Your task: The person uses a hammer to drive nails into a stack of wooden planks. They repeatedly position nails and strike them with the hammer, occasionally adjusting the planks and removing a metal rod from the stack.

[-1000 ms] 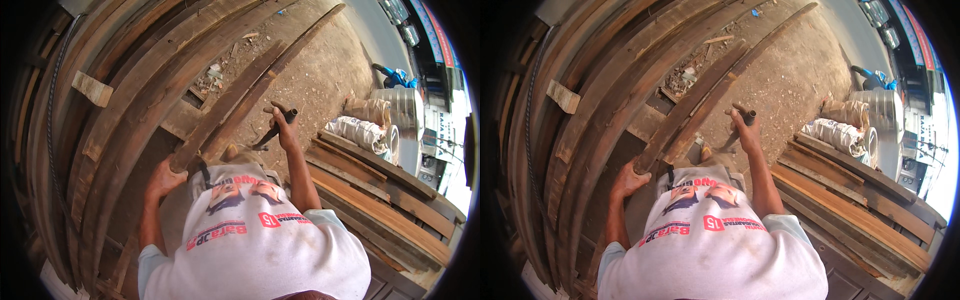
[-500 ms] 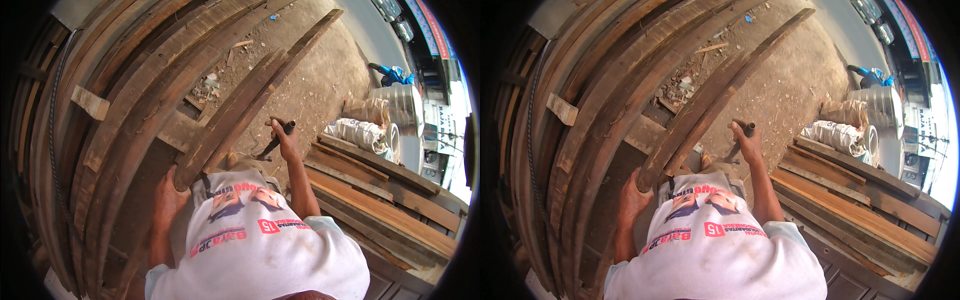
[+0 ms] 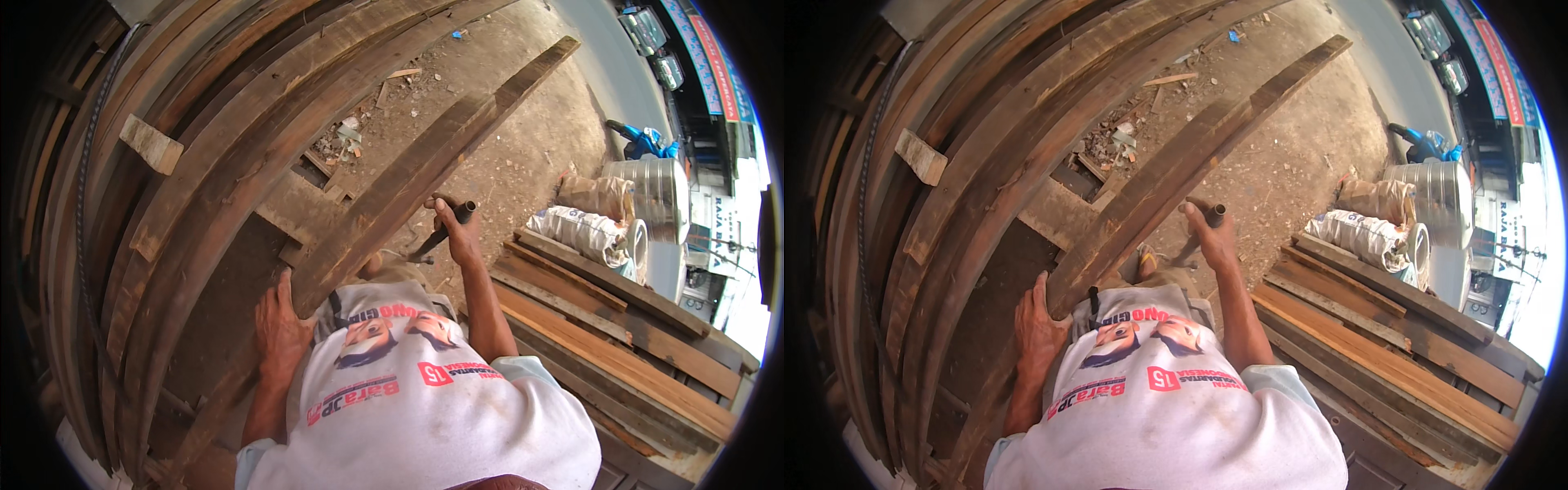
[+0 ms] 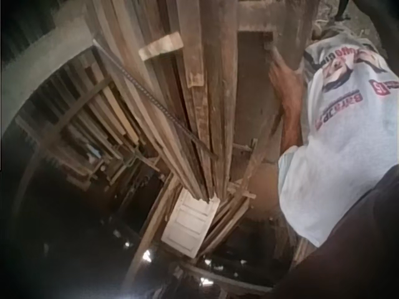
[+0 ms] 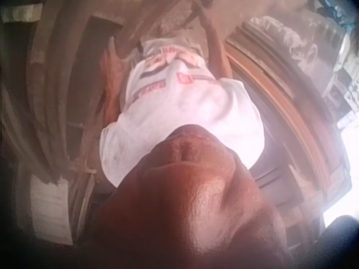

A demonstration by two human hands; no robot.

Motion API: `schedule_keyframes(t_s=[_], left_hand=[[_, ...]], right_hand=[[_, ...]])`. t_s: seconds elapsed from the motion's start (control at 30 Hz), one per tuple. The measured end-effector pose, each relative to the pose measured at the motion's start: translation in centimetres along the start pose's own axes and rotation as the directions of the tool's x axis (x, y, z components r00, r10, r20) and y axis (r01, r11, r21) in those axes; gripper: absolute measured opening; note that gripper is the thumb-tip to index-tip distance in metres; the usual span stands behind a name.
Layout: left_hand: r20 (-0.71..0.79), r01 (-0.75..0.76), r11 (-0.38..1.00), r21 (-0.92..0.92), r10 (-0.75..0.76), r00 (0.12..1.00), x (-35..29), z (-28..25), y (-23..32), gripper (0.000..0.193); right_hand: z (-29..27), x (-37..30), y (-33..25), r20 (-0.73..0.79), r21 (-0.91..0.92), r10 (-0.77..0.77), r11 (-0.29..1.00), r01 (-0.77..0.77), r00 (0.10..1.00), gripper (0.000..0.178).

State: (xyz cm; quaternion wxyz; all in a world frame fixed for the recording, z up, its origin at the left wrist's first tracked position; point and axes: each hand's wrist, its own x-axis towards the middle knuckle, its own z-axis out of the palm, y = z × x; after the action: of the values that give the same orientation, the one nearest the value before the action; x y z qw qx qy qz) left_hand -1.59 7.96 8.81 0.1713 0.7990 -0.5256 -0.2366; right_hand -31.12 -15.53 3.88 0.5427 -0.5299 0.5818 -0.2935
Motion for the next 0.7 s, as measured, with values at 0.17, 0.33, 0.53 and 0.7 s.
schedule_keyframes(t_s=[0.17,0.33,0.53,0.7], left_hand=[[0.063,0.142,0.976,-0.167,-0.133,0.989,2.0,-0.6,-1.7,0.075],[0.185,0.12,0.982,-0.143,-0.093,0.978,4.7,-1.7,-4.4,0.056],[0.194,0.065,0.994,-0.086,-0.047,0.98,4.7,-1.9,-4.7,0.059],[0.337,0.075,0.992,-0.102,-0.037,0.941,6.3,-3.7,-5.5,0.08]], right_hand=[[-0.5,-0.9,-1.1,-0.021,0.025,0.01,1.0,-0.01,1.0,0.055],[-2.0,-1.4,-1.9,-0.057,0.094,-0.05,0.994,0.055,0.997,0.061],[-2.9,-2.3,-2.5,-0.15,0.063,-0.074,0.994,0.084,0.986,0.064],[-2.7,-2.6,-3.2,-0.152,0.073,-0.071,0.994,0.083,0.986,0.06]])
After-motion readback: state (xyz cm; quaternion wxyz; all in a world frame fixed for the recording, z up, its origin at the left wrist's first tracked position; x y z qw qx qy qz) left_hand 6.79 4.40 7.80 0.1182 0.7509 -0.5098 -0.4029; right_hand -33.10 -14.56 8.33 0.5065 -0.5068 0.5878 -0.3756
